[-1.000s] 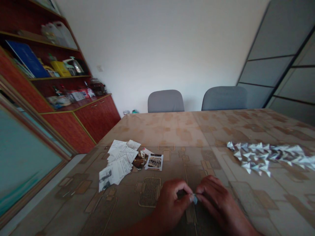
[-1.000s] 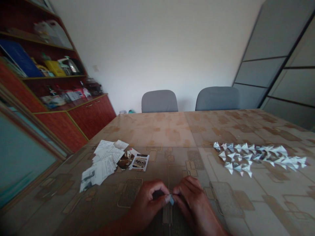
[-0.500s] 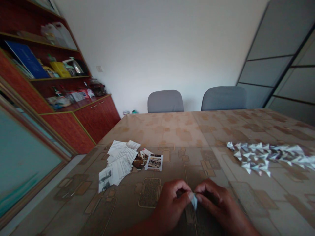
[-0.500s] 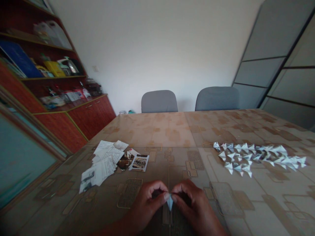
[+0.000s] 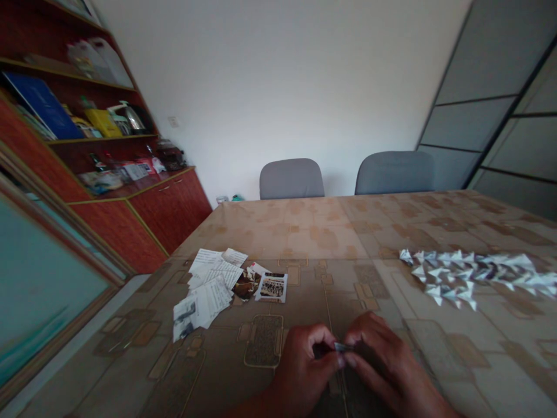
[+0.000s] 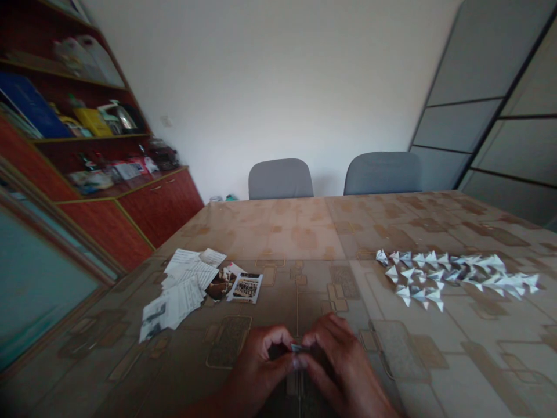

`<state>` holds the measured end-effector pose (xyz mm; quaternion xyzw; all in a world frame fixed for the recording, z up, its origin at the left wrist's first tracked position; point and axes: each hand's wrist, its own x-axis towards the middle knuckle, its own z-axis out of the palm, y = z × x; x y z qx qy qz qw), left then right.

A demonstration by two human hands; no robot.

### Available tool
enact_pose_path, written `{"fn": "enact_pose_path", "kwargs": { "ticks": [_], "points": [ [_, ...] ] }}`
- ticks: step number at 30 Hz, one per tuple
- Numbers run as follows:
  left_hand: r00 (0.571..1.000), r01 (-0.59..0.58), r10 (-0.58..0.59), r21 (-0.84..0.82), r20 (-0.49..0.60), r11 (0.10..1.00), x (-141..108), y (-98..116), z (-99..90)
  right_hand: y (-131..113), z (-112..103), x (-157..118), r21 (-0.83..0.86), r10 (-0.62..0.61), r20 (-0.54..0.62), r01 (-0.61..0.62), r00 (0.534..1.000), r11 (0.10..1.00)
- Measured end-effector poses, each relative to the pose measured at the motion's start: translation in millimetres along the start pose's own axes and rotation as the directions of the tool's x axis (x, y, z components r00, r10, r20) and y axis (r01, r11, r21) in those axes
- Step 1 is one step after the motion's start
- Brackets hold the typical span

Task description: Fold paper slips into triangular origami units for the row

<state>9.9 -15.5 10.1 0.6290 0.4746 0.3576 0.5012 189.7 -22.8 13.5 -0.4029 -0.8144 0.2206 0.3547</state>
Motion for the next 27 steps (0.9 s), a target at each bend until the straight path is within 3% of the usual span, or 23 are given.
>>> {"fn": "enact_pose_path", "kwargs": {
  "ticks": [3,5,8,11,17,24,27],
  "points": [
    [1.0,0.02,-0.02,0.04,0.012,0.999,0.1,-0.2,1.0,0.3,1.8,0.8,0.002,-0.013,-0.002,0.013,1.0,1.0],
    [1.0,0.03,-0.031,0.053,0.006,0.998,-0.2,-1.2,1.8,-0.7,3.8,0.9,0.074,0.092,0.032,-0.094,0.995,0.993],
    [0.998,0.045,-0.047,0.042,0.031,0.998,0.0,-2.1,1.5,-1.8,6.5,0.7,0.257,0.299,0.133,-0.324,0.945,0.911],
    [0.996,0.052,-0.052,-0.002,0.076,0.999,1.9,-1.7,-0.7,0.2,7.8,0.6,0.341,0.369,0.192,-0.414,0.91,0.844],
    [0.996,0.067,-0.057,-0.14,0.071,0.988,4.7,-2.5,-1.3,2.9,4.9,1.2,0.244,0.358,0.091,-0.369,0.929,0.897],
    [0.997,0.073,-0.072,-0.058,0.031,0.996,0.3,-2.3,0.6,-3.9,-1.0,2.6,0.114,0.137,0.02,-0.139,0.99,0.984],
    [0.996,0.07,-0.067,-0.052,0.053,0.996,0.9,-0.2,-1.1,-4.6,0.8,3.0,0.153,0.161,0.031,-0.164,0.986,0.975]
  ]
}}
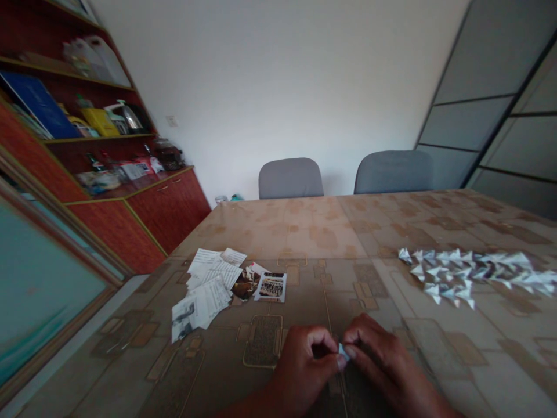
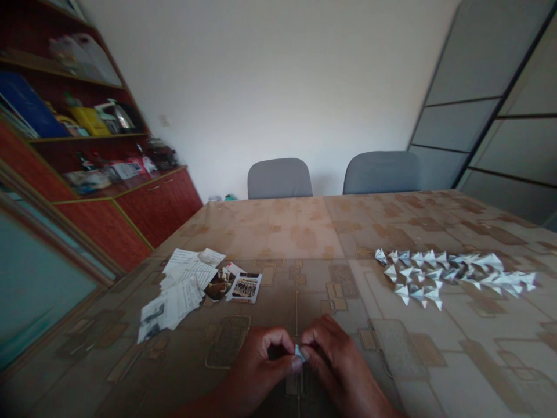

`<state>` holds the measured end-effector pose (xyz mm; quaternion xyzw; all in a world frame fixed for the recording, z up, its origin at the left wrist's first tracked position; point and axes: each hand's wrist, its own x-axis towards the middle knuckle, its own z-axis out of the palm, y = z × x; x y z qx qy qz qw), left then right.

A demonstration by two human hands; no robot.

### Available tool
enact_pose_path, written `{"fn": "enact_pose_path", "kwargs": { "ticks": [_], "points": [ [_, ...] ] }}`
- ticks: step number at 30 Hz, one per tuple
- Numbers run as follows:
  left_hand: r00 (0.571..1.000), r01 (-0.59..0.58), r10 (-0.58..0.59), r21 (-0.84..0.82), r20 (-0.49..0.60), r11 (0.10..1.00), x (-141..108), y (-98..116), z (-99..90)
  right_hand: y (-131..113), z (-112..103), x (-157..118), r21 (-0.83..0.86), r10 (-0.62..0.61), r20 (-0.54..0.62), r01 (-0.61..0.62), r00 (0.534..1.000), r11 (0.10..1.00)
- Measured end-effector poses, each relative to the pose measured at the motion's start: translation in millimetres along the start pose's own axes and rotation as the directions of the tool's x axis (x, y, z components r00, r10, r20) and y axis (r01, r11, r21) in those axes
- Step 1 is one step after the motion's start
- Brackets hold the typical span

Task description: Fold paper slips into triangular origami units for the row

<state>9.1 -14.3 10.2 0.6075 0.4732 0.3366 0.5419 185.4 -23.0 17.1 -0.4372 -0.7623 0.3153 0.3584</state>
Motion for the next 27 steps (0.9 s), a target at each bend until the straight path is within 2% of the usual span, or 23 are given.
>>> {"fn": "enact_pose_path", "kwargs": {
  "ticks": [6,9,14,17,20,23,27],
  "points": [
    [0.997,0.038,-0.03,-0.117,0.07,0.992,3,0,-2.1,3,3,3,0.248,0.19,0.087,-0.206,0.978,0.946],
    [0.998,0.047,-0.043,-0.088,0.041,0.995,2,-2,-0.9,2,0,2,0.171,0.15,0.063,-0.159,0.987,0.972],
    [1.0,0.001,-0.001,0.013,0.024,1.0,0,-6,2.6,1,1,-2,0.032,0.065,0.024,-0.065,0.998,0.997],
    [1.0,0.0,-0.001,0.042,0.023,0.999,0,-6,3.2,4,7,-3,0.074,0.13,0.037,-0.132,0.991,0.988],
    [0.998,0.026,-0.025,-0.01,0.065,1.0,0,-2,1.5,6,11,-1,0.19,0.202,0.067,-0.211,0.977,0.959],
    [0.994,0.049,-0.039,-0.091,0.107,0.995,1,1,-0.5,5,11,1,0.266,0.216,0.051,-0.222,0.975,0.938],
    [0.995,0.037,-0.022,-0.154,0.097,0.987,4,1,-0.6,5,8,3,0.26,0.209,-0.012,-0.199,0.978,0.945]
  ]
}}
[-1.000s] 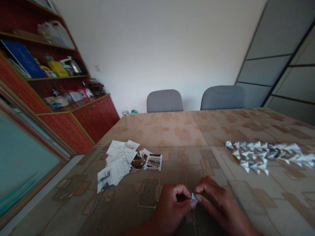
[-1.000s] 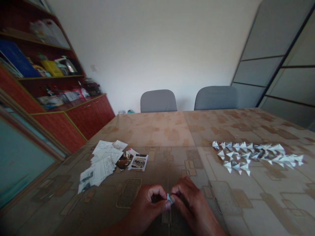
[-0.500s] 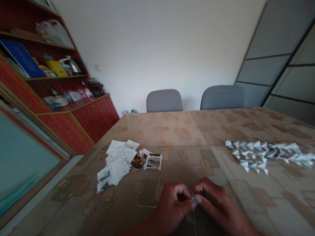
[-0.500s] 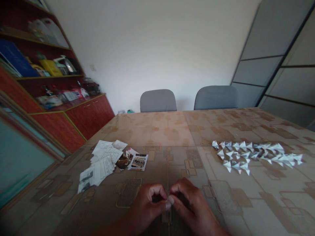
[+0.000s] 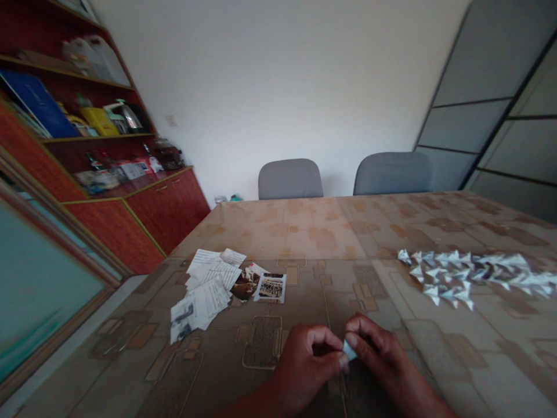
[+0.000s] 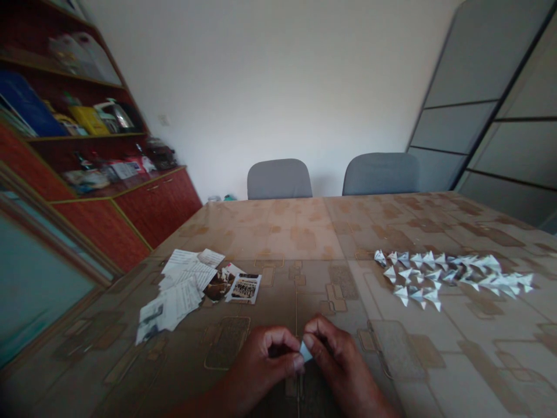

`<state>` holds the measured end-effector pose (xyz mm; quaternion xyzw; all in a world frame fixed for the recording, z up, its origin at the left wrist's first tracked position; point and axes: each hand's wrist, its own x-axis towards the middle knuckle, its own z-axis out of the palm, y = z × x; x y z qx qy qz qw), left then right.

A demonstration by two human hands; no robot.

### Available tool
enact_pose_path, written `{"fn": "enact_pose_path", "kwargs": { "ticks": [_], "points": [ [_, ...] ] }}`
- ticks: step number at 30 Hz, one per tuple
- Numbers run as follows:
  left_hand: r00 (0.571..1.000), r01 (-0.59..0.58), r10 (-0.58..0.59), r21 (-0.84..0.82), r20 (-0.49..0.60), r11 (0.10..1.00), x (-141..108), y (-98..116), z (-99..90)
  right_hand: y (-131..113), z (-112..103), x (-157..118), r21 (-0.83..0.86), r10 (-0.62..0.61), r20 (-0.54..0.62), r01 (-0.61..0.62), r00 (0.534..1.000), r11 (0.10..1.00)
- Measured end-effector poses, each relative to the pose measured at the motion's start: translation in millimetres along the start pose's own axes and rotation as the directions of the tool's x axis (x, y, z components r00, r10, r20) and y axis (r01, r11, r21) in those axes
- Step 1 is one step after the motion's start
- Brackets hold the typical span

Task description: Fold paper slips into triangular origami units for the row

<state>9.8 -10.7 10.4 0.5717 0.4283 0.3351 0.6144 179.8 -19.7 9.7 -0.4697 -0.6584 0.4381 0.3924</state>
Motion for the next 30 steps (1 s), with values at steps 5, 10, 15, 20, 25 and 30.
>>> {"fn": "enact_pose_path", "kwargs": {
  "ticks": [5,10,15,20,25,30],
  "points": [
    [0.998,0.031,-0.034,-0.057,-0.052,0.998,-0.5,-2.5,-0.7,1.3,-5.2,-2.2,-0.031,-0.031,0.054,0.033,0.998,0.999],
    [0.998,0.029,-0.03,-0.016,-0.052,0.999,-2.8,-0.5,-2.1,-0.5,-7.2,-6.3,0.002,-0.04,0.089,0.04,0.995,0.999],
    [0.998,-0.017,0.015,-0.032,-0.059,0.999,-2.3,-1.6,-2.4,-3.8,-5.8,-5.3,0.091,-0.036,0.062,0.03,0.997,0.995],
    [0.997,-0.031,0.032,0.012,-0.07,0.999,-1.1,-1.3,-1.4,-3.0,-8.0,-2.4,0.008,-0.045,0.003,0.045,0.999,0.999],
    [0.997,-0.049,0.055,0.125,-0.05,0.991,-4.4,-4.8,-1.3,-2.3,-7.2,-5.7,-0.139,-0.118,0.051,0.124,0.992,0.982],
    [0.996,-0.085,0.09,0.236,-0.012,0.968,-5.6,-9.5,-0.8,-1.6,-2.8,-6.8,-0.18,-0.078,0.03,0.082,0.997,0.98]
  ]
}}
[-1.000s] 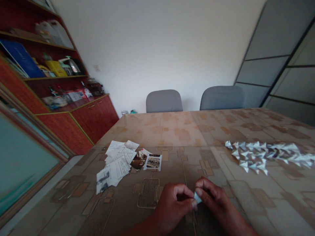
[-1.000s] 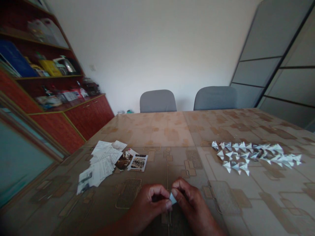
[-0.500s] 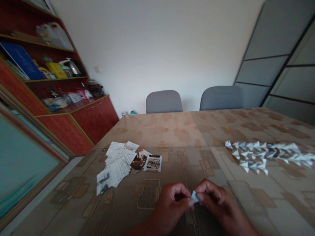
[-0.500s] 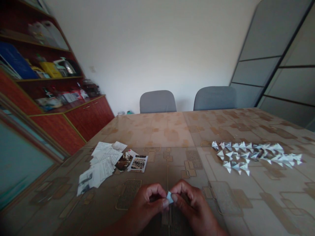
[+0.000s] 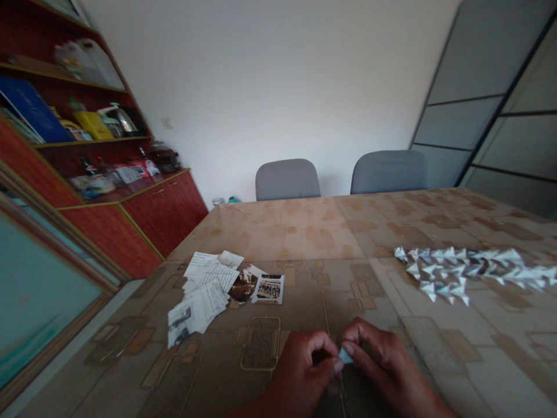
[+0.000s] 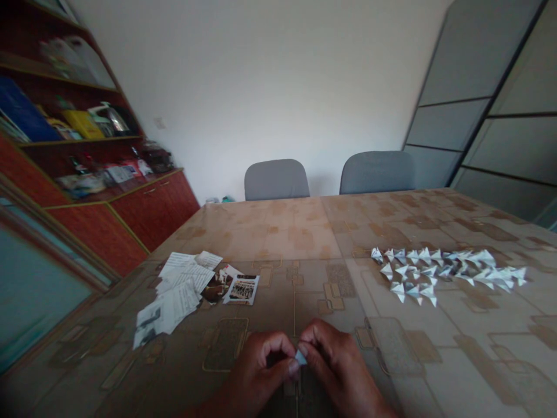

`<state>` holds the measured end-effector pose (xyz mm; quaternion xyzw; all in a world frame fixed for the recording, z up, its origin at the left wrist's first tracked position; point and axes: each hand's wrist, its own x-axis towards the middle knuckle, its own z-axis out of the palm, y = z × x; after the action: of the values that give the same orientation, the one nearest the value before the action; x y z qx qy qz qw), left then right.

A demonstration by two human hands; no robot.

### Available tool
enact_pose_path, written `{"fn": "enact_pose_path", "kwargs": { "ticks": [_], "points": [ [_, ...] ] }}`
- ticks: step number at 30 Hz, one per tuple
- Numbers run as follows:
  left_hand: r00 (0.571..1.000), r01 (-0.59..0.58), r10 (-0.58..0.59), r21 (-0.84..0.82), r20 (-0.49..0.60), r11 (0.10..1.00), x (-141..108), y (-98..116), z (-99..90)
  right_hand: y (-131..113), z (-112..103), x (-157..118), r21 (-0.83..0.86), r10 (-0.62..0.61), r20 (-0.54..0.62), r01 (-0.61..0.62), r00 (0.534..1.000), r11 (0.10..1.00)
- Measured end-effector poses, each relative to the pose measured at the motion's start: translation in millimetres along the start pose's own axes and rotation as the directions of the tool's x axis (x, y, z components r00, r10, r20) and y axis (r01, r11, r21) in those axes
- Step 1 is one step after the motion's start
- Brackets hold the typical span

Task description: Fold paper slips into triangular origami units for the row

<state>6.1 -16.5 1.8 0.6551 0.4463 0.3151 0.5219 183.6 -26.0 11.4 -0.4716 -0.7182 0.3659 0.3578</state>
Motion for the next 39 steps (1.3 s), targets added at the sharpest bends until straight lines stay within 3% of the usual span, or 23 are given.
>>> {"fn": "enact_pose_path", "kwargs": {
  "ticks": [5,10,17,26,30,36,39],
  "points": [
    [0.999,0.038,-0.037,-0.083,0.015,0.996,4,6,0.1,2,2,4,0.07,-0.002,-0.036,0.005,0.999,0.998],
    [0.996,0.078,-0.087,-0.27,-0.022,0.96,11,6,-4.3,4,-3,4,0.117,0.017,-0.081,-0.008,0.997,0.993],
    [0.998,0.016,-0.036,-0.343,-0.052,0.939,10,0,-5.5,4,-1,3,0.215,0.058,0.015,-0.06,0.998,0.975],
    [0.998,0.026,-0.035,-0.17,-0.049,0.985,3,1,-1.6,2,3,4,0.378,0.099,-0.093,-0.057,0.991,0.924],
    [0.997,-0.004,-0.006,-0.129,-0.074,0.992,4,0,-0.8,3,3,4,0.354,0.097,-0.153,-0.037,0.984,0.935],
    [0.953,-0.086,0.118,0.124,-0.278,0.989,4,2,0.4,0,3,4,0.241,0.09,-0.154,-0.051,0.984,0.969],
    [0.956,-0.113,0.153,0.165,-0.251,0.98,3,4,-1.4,-2,3,4,0.183,0.073,-0.188,-0.038,0.979,0.982]
  ]
}}
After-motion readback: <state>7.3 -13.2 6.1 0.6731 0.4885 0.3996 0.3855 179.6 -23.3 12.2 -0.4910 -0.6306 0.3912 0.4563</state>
